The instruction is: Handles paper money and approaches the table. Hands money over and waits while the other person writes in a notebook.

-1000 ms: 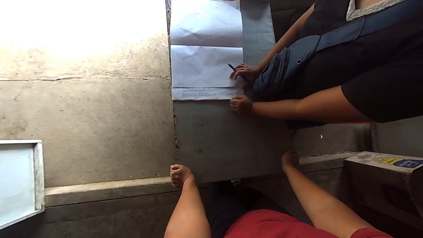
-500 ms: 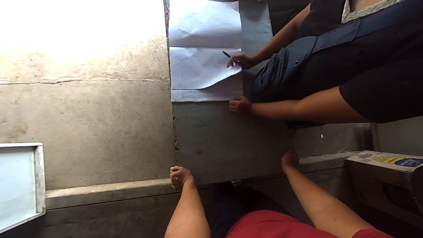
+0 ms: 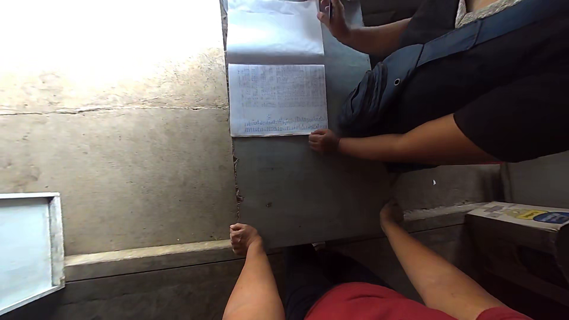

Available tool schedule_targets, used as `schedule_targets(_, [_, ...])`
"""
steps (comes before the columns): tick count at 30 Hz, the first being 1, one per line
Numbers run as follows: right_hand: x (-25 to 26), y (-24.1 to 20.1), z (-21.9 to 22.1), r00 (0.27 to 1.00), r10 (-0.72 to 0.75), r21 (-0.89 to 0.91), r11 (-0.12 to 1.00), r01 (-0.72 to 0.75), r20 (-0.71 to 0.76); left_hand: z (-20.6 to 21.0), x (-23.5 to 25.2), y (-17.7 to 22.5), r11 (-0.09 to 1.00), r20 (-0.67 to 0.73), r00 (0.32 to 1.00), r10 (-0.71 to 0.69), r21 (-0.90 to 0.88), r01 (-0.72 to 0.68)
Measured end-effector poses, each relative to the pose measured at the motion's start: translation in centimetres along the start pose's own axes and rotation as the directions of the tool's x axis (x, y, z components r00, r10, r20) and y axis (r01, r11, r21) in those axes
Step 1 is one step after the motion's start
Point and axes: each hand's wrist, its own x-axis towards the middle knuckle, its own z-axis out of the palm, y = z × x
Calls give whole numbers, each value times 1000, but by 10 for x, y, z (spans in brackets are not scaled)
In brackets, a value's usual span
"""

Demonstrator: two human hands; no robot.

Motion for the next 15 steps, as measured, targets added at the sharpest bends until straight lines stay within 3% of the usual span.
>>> schedule_targets(15, [-6, -4, -6, 1000, 14, -17, 1000, -14, 4, 0, -1, 0, 1000, 4, 1000, 7, 3, -7])
